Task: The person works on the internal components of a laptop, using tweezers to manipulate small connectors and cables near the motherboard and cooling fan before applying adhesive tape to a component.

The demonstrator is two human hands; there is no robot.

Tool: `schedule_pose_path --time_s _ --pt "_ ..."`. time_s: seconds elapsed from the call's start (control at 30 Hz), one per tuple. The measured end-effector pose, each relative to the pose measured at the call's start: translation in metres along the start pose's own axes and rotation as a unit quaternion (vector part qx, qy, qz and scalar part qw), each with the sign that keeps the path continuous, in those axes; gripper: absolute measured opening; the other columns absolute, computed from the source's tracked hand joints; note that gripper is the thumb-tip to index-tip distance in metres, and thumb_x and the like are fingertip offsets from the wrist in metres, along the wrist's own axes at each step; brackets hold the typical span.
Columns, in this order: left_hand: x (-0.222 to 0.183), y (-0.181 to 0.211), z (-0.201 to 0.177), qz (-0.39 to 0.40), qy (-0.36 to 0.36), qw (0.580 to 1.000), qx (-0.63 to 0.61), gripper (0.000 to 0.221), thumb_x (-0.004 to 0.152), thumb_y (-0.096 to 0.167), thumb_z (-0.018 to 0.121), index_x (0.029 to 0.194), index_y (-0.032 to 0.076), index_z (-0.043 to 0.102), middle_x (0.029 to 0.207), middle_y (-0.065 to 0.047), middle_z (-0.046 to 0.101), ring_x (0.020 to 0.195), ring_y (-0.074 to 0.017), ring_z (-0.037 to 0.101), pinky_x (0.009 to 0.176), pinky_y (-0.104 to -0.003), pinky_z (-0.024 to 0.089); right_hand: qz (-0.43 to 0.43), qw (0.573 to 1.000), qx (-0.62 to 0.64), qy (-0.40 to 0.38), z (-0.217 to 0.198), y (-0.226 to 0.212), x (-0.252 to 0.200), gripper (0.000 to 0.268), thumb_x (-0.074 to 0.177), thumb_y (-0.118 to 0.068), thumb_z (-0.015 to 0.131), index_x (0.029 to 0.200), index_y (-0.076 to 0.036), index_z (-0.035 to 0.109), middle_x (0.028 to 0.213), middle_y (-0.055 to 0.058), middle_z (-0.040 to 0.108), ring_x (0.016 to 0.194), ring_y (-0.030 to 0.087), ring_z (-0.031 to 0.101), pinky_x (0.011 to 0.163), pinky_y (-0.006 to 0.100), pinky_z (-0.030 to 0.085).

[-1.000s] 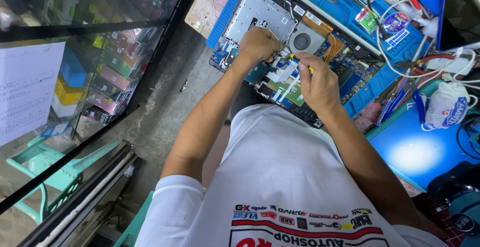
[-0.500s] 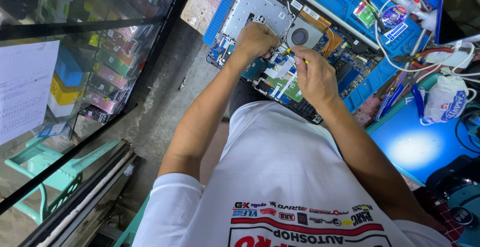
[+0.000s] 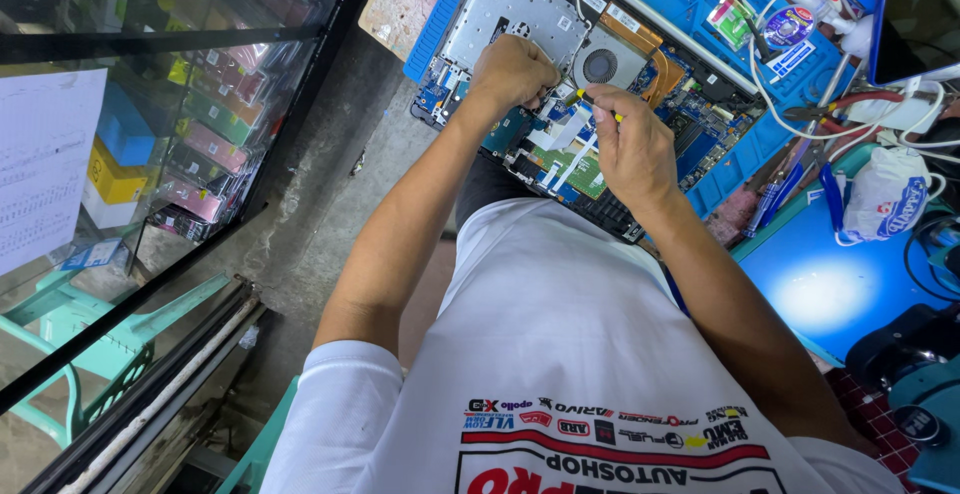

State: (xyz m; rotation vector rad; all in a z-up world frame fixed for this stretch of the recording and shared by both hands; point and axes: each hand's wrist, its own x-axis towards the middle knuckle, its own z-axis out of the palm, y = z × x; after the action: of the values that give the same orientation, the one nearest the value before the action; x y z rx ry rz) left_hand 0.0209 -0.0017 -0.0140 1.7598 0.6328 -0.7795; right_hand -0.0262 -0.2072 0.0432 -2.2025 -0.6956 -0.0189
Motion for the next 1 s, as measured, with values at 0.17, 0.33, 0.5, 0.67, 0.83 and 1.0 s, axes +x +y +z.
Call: schedule_pose_path --time_s 0.17,0.33,0.5,0.67,0.83,1.0 --pt "0.001 -0.003 -0.001 0.015 -0.005 1.000 -0.011 0.011 0.073 0.014 0.080 0.074 0.003 0.078 0.060 -0.004 0.071 0.049 -0.0100 0.069 0.050 -0.025 0.057 -0.021 0.999 -0.004 -0.026 -0.014 -0.010 0.016 0.014 0.107 0.001 0.064 0.116 0.000 0.054 0.118 0.018 0.073 0.104 0.035 0.075 0.089 0.040 0.062" --pt "-0.009 0.006 -0.003 0.022 0.003 1.000 -0.005 0.012 0.074 0.016 0.080 0.074 0.004 0.078 0.060 -0.004 0.072 0.049 -0.0097 0.069 0.052 -0.026 0.058 -0.033 0.977 -0.173 -0.124 -0.027 -0.020 0.040 0.022 0.106 -0.022 0.076 0.102 -0.005 0.064 0.085 0.014 0.074 0.076 0.032 0.072 0.069 0.042 0.054" --pt "-0.017 0.004 0.000 0.036 0.019 0.999 0.014 0.016 0.076 0.021 0.079 0.078 0.006 0.081 0.062 -0.003 0.074 0.049 -0.0089 0.070 0.056 -0.026 0.059 -0.091 0.953 -0.236 -0.165 -0.035 -0.022 0.053 0.015 0.106 -0.019 0.069 0.102 -0.006 0.062 0.076 0.012 0.068 0.074 0.030 0.069 0.102 0.045 0.051" --pt "-0.027 -0.019 0.020 0.242 0.145 0.959 0.035 0.016 0.084 0.014 0.070 0.095 0.009 0.081 0.082 -0.013 0.077 0.071 -0.0252 0.076 0.070 -0.035 0.059 -0.089 0.910 -0.338 -0.223 -0.035 -0.025 0.065 0.029 0.112 -0.028 0.068 0.092 -0.008 0.059 0.066 0.011 0.065 0.062 0.029 0.067 0.108 0.042 0.048" --pt "-0.037 -0.036 0.028 0.274 0.184 0.943 0.043 0.024 0.086 0.008 0.066 0.104 0.010 0.081 0.097 -0.021 0.069 0.089 -0.0360 0.070 0.082 -0.043 0.055 -0.131 0.851 -0.396 -0.320 -0.035 -0.029 0.078 0.011 0.101 -0.015 0.062 0.093 -0.009 0.063 0.065 0.006 0.067 0.061 0.025 0.070 0.116 0.051 0.037" --pt "-0.038 -0.037 0.027 0.259 0.171 0.951 0.018 0.025 0.086 0.007 0.064 0.104 0.012 0.081 0.100 -0.019 0.068 0.094 -0.0350 0.069 0.087 -0.042 0.054 -0.174 0.856 -0.381 -0.305 -0.038 -0.034 0.092 0.019 0.103 -0.024 0.059 0.093 -0.009 0.065 0.069 0.009 0.067 0.068 0.026 0.071 0.117 0.049 0.036"
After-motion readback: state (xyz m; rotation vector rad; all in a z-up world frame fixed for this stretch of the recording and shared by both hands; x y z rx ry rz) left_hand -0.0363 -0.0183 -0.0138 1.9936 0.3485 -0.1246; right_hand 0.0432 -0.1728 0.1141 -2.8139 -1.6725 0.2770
